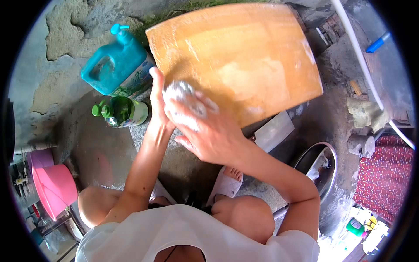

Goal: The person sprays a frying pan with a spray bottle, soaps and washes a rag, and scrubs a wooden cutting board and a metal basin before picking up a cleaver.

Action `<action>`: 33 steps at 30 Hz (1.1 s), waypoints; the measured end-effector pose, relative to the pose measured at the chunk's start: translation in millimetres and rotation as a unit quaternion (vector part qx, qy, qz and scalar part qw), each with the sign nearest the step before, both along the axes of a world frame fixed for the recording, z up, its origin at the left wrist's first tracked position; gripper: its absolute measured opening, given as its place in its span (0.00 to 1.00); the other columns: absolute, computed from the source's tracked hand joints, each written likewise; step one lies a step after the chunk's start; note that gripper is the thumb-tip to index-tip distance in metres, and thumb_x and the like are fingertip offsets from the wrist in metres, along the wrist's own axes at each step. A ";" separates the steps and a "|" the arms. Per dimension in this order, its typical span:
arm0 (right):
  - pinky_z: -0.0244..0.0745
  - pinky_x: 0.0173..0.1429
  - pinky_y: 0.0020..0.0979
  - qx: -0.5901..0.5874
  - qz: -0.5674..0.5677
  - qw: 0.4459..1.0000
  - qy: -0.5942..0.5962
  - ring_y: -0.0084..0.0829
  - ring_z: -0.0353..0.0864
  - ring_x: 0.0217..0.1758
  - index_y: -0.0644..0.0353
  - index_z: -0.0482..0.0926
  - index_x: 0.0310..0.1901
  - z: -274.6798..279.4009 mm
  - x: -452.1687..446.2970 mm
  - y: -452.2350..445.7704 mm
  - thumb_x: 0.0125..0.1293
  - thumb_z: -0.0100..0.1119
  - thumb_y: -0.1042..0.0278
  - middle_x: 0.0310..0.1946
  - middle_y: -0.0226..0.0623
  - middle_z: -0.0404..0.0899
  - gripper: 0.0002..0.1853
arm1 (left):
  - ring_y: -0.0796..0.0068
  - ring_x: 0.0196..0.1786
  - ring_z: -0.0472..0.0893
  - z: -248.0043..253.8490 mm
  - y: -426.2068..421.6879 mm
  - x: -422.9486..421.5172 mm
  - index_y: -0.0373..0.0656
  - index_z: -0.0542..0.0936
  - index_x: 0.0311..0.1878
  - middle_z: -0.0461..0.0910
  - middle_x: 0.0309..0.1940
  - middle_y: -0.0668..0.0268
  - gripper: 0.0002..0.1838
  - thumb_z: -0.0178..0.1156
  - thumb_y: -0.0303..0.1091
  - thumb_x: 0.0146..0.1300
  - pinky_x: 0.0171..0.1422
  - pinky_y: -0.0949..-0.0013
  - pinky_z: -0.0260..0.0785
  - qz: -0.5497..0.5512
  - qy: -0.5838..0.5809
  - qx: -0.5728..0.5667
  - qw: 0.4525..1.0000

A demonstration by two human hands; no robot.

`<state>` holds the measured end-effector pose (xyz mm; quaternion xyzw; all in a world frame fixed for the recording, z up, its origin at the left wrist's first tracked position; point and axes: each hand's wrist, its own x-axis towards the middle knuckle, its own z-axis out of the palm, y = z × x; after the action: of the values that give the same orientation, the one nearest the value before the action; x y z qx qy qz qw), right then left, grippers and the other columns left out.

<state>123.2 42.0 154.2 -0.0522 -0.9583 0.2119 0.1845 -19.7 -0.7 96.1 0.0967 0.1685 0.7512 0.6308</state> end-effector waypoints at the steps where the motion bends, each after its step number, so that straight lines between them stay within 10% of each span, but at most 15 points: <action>1: 0.61 0.60 0.40 0.050 0.012 0.999 0.002 0.36 0.65 0.58 0.56 0.74 0.48 -4.8 6.4 -5.8 0.50 0.59 0.63 0.55 0.33 0.65 0.22 | 0.63 0.48 0.74 21.8 5.5 8.7 0.39 0.68 0.53 0.74 0.44 0.57 0.27 0.50 0.52 0.60 0.51 0.60 0.68 0.069 0.064 -0.082 0.992; 7: 0.63 0.58 0.38 0.177 0.017 0.981 0.077 0.33 0.71 0.52 0.58 0.78 0.42 -26.4 56.1 19.6 0.55 0.51 0.67 0.50 0.36 0.72 0.13 | 0.62 0.45 0.74 15.7 9.1 -5.6 0.34 0.71 0.45 0.74 0.40 0.56 0.22 0.57 0.35 0.46 0.52 0.59 0.67 0.157 0.091 -0.130 0.975; 13: 0.54 0.63 0.40 0.022 -0.244 0.965 0.096 0.43 0.69 0.54 0.63 0.71 0.51 -13.2 74.3 97.3 0.51 0.46 0.75 0.49 0.44 0.73 0.21 | 0.61 0.47 0.74 20.3 -2.4 -3.7 0.33 0.65 0.54 0.73 0.43 0.56 0.30 0.54 0.35 0.44 0.53 0.61 0.67 0.126 0.134 -0.080 0.980; 17: 0.55 0.65 0.41 -0.087 -0.127 0.987 0.047 0.43 0.67 0.58 0.54 0.74 0.50 -38.8 46.2 15.7 0.48 0.57 0.69 0.55 0.37 0.69 0.22 | 0.62 0.48 0.74 14.5 8.5 3.9 0.34 0.66 0.53 0.73 0.44 0.57 0.29 0.54 0.34 0.45 0.55 0.62 0.66 0.138 0.118 -0.097 0.979; 19: 0.58 0.62 0.42 0.059 -0.069 0.996 0.021 0.39 0.67 0.58 0.49 0.75 0.49 -42.8 48.8 0.1 0.47 0.62 0.60 0.58 0.32 0.65 0.24 | 0.60 0.47 0.73 10.4 9.1 4.6 0.35 0.65 0.54 0.72 0.45 0.55 0.30 0.54 0.35 0.45 0.54 0.60 0.66 0.161 0.121 -0.117 0.973; 27: 0.43 0.67 0.47 0.098 -0.354 0.925 0.093 0.48 0.59 0.62 0.58 0.57 0.62 -39.7 91.2 154.8 0.64 0.39 0.66 0.57 0.47 0.63 0.24 | 0.59 0.50 0.72 16.4 0.3 6.2 0.36 0.60 0.58 0.69 0.48 0.55 0.36 0.54 0.38 0.42 0.55 0.60 0.66 0.152 0.176 -0.097 0.968; 33: 0.43 0.68 0.48 0.018 -0.177 0.984 -0.010 0.42 0.56 0.65 0.56 0.65 0.57 -36.1 67.9 44.1 0.53 0.52 0.60 0.60 0.43 0.61 0.28 | 0.60 0.49 0.72 12.3 3.8 7.5 0.37 0.62 0.57 0.70 0.47 0.56 0.34 0.55 0.36 0.42 0.54 0.60 0.67 0.167 0.148 -0.110 0.968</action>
<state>191.0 86.1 118.2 -0.2193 -0.9395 0.1580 0.2104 -12.2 3.2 108.4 0.1074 0.3557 0.8002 0.4707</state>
